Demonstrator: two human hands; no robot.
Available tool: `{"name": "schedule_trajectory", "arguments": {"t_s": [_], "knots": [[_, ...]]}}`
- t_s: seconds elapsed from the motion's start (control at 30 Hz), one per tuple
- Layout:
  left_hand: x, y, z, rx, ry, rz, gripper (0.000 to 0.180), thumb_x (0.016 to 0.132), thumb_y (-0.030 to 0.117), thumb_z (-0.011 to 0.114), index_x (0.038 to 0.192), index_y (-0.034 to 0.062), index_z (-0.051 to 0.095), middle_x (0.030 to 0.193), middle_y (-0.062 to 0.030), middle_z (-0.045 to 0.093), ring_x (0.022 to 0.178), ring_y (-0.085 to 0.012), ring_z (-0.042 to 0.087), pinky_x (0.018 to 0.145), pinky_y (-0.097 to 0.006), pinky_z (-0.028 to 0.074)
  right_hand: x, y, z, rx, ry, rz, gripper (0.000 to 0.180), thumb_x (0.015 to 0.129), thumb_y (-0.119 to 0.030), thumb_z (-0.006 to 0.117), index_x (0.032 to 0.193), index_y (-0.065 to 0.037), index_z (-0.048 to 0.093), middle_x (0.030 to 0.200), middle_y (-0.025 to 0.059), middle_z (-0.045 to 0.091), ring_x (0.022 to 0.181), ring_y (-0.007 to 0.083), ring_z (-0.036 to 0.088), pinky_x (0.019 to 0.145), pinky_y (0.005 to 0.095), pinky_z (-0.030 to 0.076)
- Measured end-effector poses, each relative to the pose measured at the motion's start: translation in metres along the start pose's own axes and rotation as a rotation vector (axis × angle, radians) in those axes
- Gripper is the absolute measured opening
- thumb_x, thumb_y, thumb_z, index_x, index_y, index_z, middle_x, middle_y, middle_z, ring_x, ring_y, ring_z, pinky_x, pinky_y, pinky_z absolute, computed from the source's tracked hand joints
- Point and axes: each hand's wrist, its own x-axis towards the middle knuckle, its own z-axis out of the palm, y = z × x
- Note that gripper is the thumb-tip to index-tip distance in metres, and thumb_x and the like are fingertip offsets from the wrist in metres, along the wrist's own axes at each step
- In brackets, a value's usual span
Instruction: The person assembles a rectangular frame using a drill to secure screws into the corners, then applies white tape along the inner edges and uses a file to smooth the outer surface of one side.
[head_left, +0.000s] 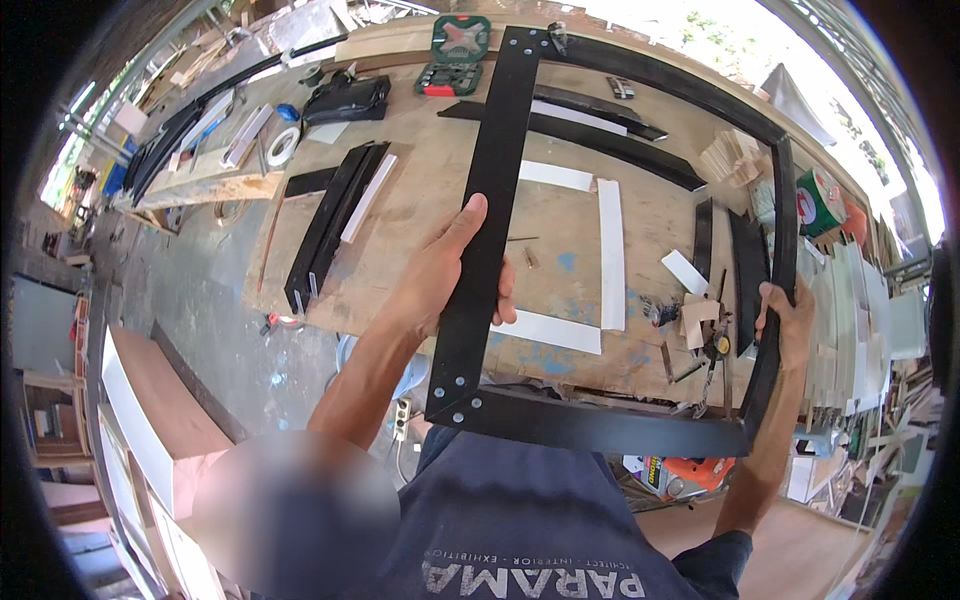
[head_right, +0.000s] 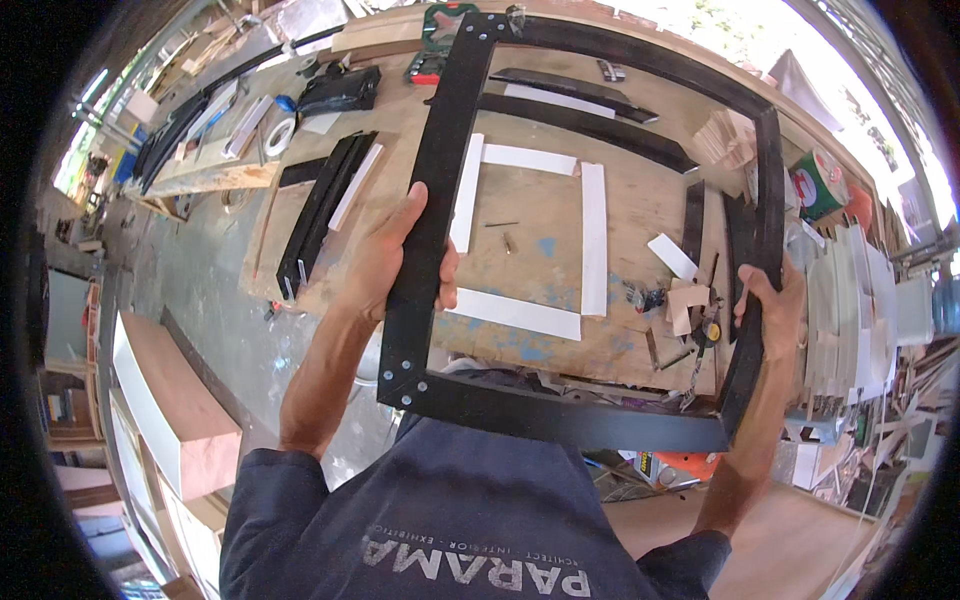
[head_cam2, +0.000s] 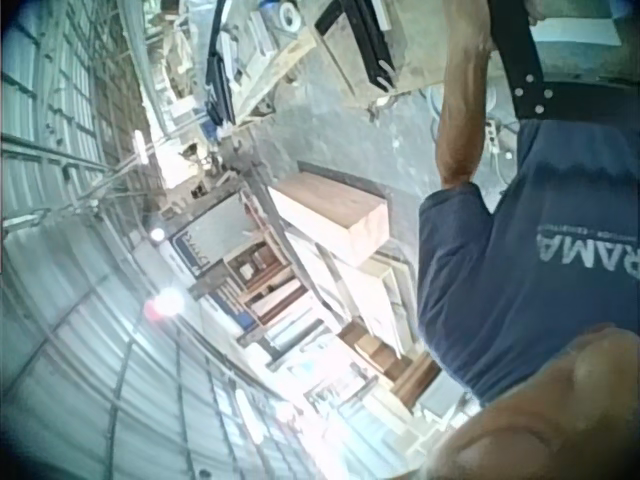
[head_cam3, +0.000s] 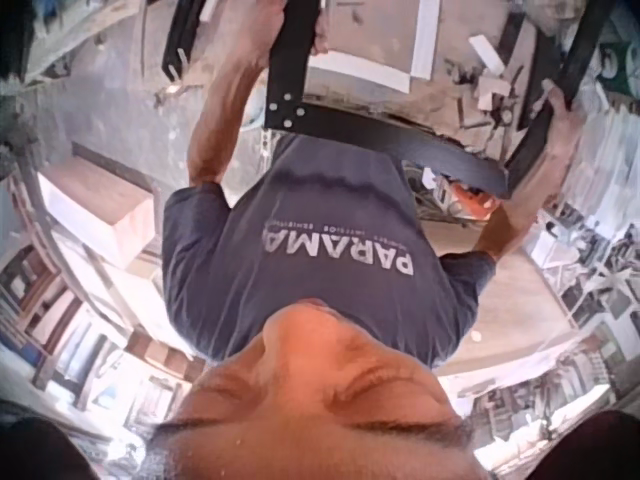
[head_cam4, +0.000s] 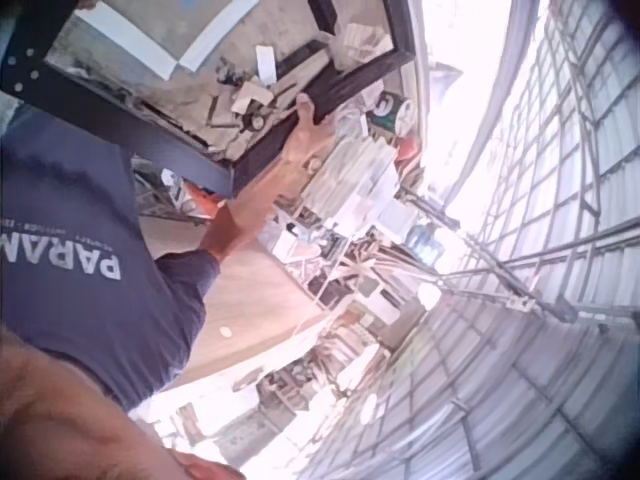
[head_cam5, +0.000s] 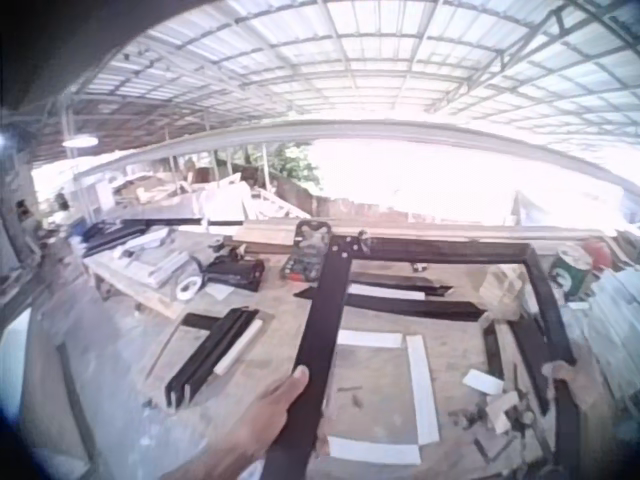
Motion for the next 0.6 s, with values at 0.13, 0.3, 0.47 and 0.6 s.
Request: {"name": "schedule_trajectory", "arguments": {"t_s": [0.13, 0.3, 0.47, 0.6], "knots": [[-0.024, 0.001, -0.002, -0.02, 0.046, -0.017, 0.055, 0.106, 0.057, 0.047, 0.097, 0.0033, 0.055, 0.066, -0.0138, 0.064, 0.05, -0.0282, 0.067, 0.044, -0.038, 0.053, -0.009, 0.027, 0.014, 0.071, 0.073, -0.078, 0.051, 0.094, -0.023, 0.072, 0.137, 0.002, 0.057, 0.06, 0.001, 0.056, 0.043, 0.0079, 0.053, 0.038, 0.0236, 0.041], [-0.02, 0.014, -0.013, 0.107, 0.149, 0.034, 0.065, 0.106, 0.06, 0.045, 0.085, 0.0008, 0.06, 0.062, -0.0138, 0.063, 0.049, -0.027, 0.066, 0.045, -0.037, 0.054, -0.007, 0.024, 0.034, 0.211, 0.157, -0.084, 0.045, 0.096, -0.029, 0.071, 0.129, 0.0, 0.06, 0.06, 0.002, 0.056, 0.042, 0.0108, 0.054, 0.038, 0.0249, 0.043], [0.034, 0.052, -0.071, 0.66, 0.251, 0.368, 0.071, 0.106, 0.063, 0.04, 0.094, -0.0031, 0.064, 0.072, -0.0156, 0.067, 0.067, -0.0255, 0.069, 0.062, -0.037, 0.053, -0.013, -0.033, 0.075, 0.407, 0.363, 0.012, 0.038, 0.101, -0.042, 0.066, 0.102, -0.005, 0.056, 0.06, 0.0047, 0.054, 0.042, 0.0172, 0.059, 0.037, 0.0302, 0.046], [0.09, 0.082, -0.06, 0.951, 0.514, 0.625, 0.076, 0.091, 0.07, 0.064, 0.11, -0.0035, 0.065, 0.075, -0.0115, 0.062, 0.077, -0.0222, 0.061, 0.071, -0.04, 0.049, -0.039, -0.077, 0.111, 0.616, 0.437, -0.058, 0.034, 0.103, -0.035, 0.063, 0.113, -0.003, 0.057, 0.065, 0.005, 0.057, 0.042, 0.0211, 0.06, 0.038, 0.0323, 0.049]]}}
